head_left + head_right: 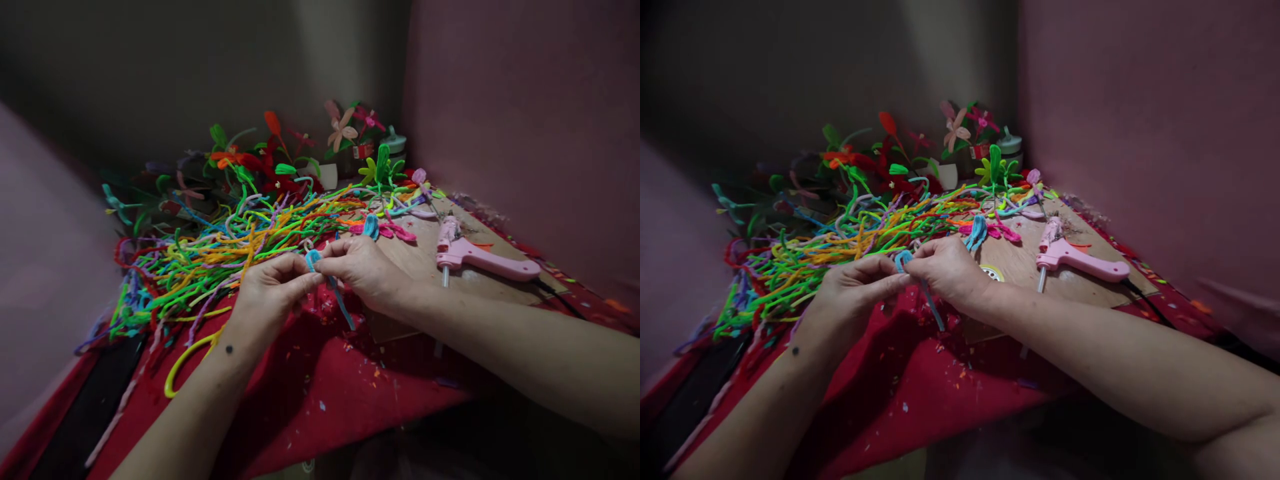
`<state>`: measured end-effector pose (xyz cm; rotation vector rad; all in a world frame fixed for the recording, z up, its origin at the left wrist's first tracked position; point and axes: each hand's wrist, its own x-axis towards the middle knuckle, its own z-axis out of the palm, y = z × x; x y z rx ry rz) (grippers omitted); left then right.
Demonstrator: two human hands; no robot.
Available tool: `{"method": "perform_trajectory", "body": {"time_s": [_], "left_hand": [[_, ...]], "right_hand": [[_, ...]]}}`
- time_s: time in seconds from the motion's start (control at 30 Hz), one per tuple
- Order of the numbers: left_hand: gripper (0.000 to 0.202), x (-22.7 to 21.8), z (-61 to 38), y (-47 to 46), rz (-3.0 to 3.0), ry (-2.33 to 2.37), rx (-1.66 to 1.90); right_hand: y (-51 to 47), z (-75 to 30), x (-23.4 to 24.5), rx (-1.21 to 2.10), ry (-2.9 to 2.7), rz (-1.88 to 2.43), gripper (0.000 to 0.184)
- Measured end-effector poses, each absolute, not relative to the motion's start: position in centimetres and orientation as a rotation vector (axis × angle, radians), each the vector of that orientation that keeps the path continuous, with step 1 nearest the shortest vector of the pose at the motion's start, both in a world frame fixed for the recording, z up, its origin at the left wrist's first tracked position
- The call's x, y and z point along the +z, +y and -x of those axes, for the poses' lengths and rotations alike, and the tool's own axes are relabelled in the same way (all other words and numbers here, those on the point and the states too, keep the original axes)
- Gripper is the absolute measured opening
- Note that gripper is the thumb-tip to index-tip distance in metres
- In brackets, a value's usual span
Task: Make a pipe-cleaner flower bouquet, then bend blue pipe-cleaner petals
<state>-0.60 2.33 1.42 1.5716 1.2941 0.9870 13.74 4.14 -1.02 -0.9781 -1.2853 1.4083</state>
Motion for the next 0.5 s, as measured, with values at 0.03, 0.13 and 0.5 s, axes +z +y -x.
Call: {"method": "perform_trajectory", "body": {"time_s": [0.03,0.13,0.5], "left_hand": [[0.022,1.36,0.59,2.33,-1.568,1.308,0.994],[0.021,1.22,0.59,2.25,-1.485,1.246,1.000],[0.018,0.89,1.08,2.81,-1.313,1.093,1.006]], "right_hand": [[4.13,-13.72,-0.97,1.429,-1.271,0.968,0.012],[4.10,-13.72,-0.69,1.445,-1.243,0.948,0.014],[4.17,-13.77,-0.69,1.436,-1.242,0.953,0.014]]}}
